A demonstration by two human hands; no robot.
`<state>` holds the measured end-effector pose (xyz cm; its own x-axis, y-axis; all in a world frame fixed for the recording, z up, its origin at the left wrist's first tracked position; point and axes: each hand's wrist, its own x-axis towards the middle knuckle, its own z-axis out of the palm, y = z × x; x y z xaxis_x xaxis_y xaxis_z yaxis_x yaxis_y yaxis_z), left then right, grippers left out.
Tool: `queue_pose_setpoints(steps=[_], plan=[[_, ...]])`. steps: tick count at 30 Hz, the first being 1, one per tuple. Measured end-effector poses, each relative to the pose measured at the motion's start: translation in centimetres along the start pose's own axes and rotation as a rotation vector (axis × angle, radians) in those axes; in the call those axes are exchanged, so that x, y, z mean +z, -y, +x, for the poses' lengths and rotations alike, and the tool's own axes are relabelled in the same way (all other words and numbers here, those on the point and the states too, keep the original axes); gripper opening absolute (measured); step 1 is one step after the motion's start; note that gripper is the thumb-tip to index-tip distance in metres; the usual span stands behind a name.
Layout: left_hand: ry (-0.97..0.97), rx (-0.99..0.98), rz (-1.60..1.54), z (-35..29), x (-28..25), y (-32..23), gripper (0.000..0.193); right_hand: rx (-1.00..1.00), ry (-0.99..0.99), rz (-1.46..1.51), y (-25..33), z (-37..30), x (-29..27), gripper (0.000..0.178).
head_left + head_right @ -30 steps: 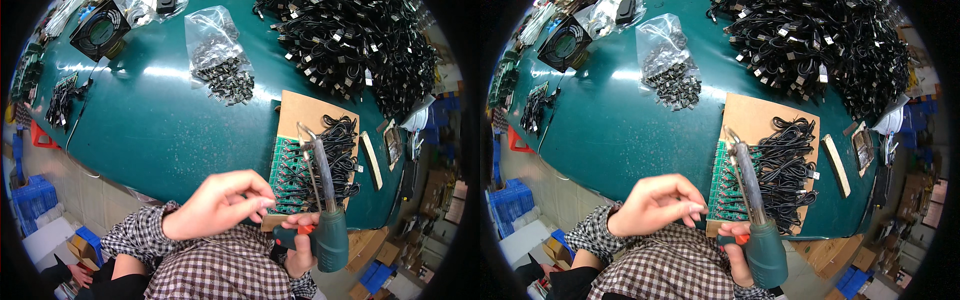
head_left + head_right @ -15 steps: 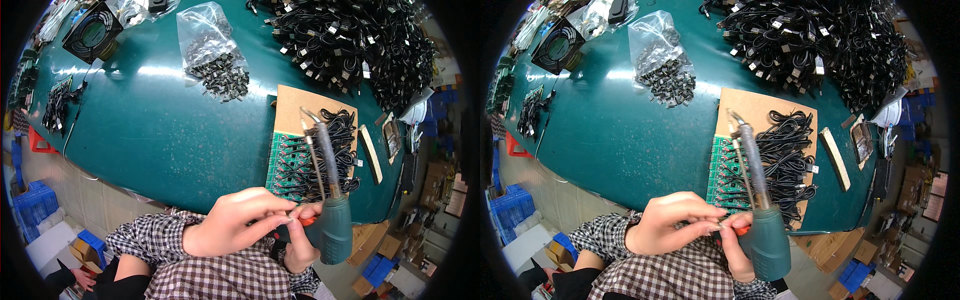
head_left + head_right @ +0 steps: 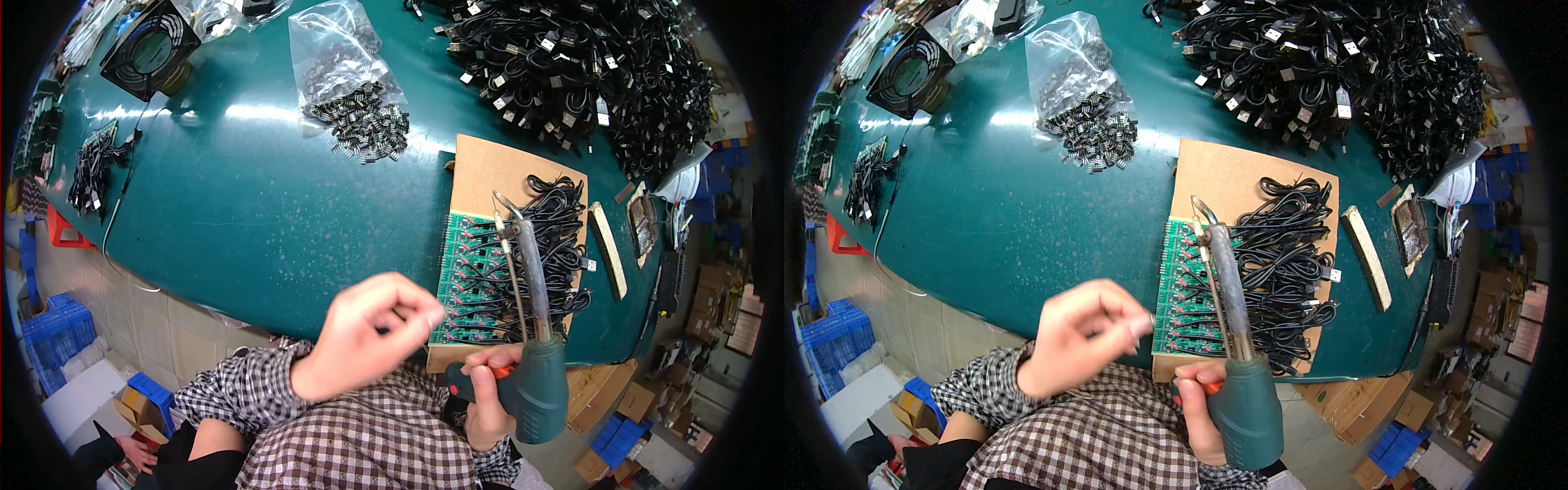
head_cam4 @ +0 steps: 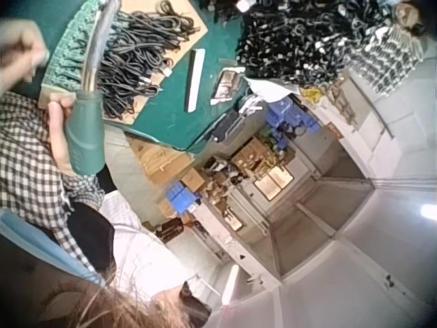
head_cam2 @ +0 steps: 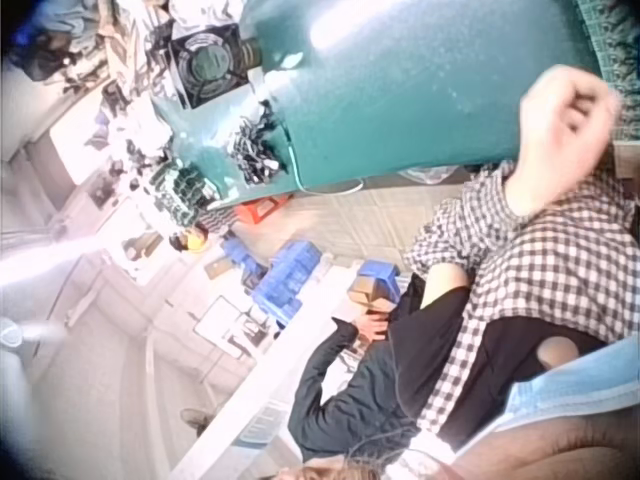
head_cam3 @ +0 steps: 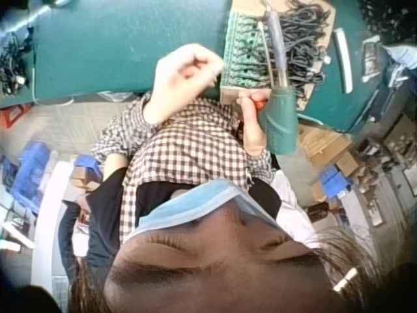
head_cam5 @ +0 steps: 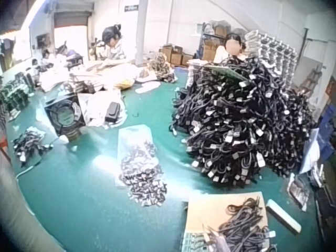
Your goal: The person attaches electronic components onto circuit boards by hand and solders them using a soldering iron, stacks the wired circuit boards, and solders components onto another board.
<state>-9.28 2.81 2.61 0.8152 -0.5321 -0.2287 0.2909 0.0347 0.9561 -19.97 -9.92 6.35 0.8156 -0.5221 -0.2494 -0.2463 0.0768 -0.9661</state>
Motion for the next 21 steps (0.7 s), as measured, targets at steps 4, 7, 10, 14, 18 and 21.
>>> queue_pose_setpoints(steps=[4,7,10,14,18,21], plan=[[-0.021,-0.272,-0.183,2.4,-0.7,1.0,0.015,-0.107,-0.087,0.060,-1.0,-1.0,-0.8,0.031],[-0.016,-0.285,-0.180,2.9,-0.4,1.5,0.015,-0.121,-0.097,0.077,-1.4,-1.8,-1.6,0.035],[-0.033,-0.266,-0.170,3.0,-0.1,1.7,0.015,-0.180,-0.153,0.077,-2.3,-2.3,-2.2,0.035],[-0.062,-0.251,-0.152,2.9,0.3,1.7,0.015,-0.108,-0.046,0.069,-1.9,-2.5,-2.8,0.035],[-0.088,-0.238,-0.136,2.8,0.5,2.0,0.015,-0.166,-0.090,0.106,-2.7,-2.9,-3.0,0.033],[-0.087,-0.241,-0.137,2.8,0.5,2.0,0.014,-0.141,-0.066,0.108,-3.3,-3.3,-3.5,0.031]])
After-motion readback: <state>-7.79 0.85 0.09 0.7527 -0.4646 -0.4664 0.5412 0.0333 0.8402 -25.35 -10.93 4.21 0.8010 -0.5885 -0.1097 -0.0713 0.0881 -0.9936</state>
